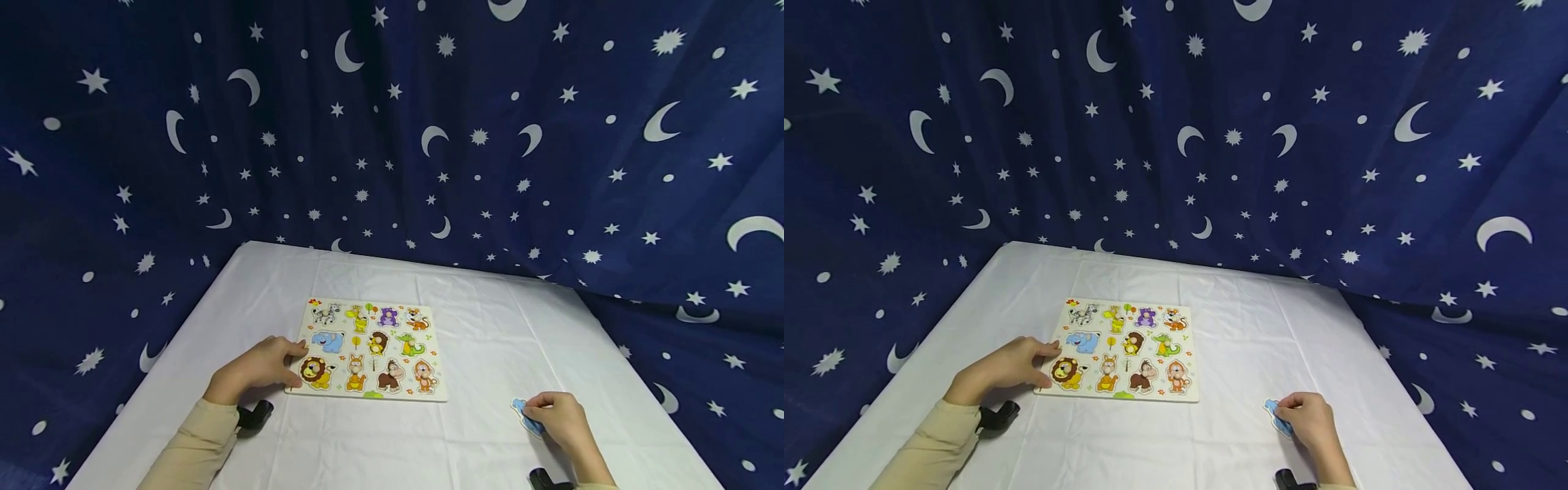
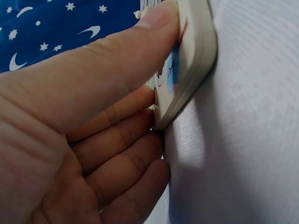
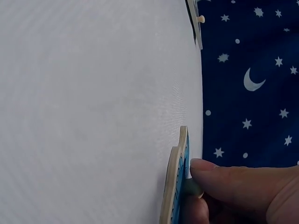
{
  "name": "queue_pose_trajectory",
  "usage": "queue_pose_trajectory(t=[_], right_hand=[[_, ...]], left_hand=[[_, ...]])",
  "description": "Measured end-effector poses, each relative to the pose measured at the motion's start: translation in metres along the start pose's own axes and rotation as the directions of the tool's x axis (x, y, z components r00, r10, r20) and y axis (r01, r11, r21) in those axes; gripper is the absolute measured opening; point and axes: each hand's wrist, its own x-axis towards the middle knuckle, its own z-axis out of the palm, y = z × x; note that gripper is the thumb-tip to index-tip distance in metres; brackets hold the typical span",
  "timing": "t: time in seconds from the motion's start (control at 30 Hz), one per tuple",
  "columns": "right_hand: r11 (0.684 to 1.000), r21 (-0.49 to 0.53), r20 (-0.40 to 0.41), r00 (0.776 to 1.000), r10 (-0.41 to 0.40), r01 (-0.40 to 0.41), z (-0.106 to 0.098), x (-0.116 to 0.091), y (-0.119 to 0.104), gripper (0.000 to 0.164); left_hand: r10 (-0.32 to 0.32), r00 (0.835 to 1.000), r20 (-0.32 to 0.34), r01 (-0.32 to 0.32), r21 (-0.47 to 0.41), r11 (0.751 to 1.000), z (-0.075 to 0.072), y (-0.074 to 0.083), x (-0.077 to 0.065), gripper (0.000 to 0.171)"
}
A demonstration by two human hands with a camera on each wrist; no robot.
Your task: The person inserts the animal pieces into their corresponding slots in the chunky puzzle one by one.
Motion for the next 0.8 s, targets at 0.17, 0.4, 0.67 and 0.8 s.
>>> queue_pose_trajectory(t=[0.17, 0.4, 0.67, 0.8], right_hand=[[1.0, 0.015, 0.011, 1.0, 0.003, -0.004, 0.0007, -0.0001, 0.0001, 0.011], [0.998, 0.062, 0.031, 0.999, 0.025, -0.027, 0.001, 0.0026, -0.0001, 0.01], [0.999, 0.041, 0.033, 0.999, 0.008, -0.009, 0.0006, 0.003, -0.0005, 0.01], [0.999, 0.042, 0.043, 0.999, 0.005, -0.007, 0.0021, 0.0029, -0.0001, 0.01]], left_hand=[[0.008, 1.0, 0.004, -0.008, 0.002, 1.0, 0.0002, -0.001, 0.0001, 0.062], [0.003, 1.0, 0.002, -0.003, 0.006, 1.0, -0.0008, -0.001, 0.0007, 0.062], [-0.005, 1.0, -0.002, 0.005, 0.014, 1.0, 0.0006, -0.0046, 0.0027, 0.063], [-0.002, 1.0, 0.003, 0.002, 0.021, 1.0, 0.0007, -0.0048, 0.0021, 0.062]])
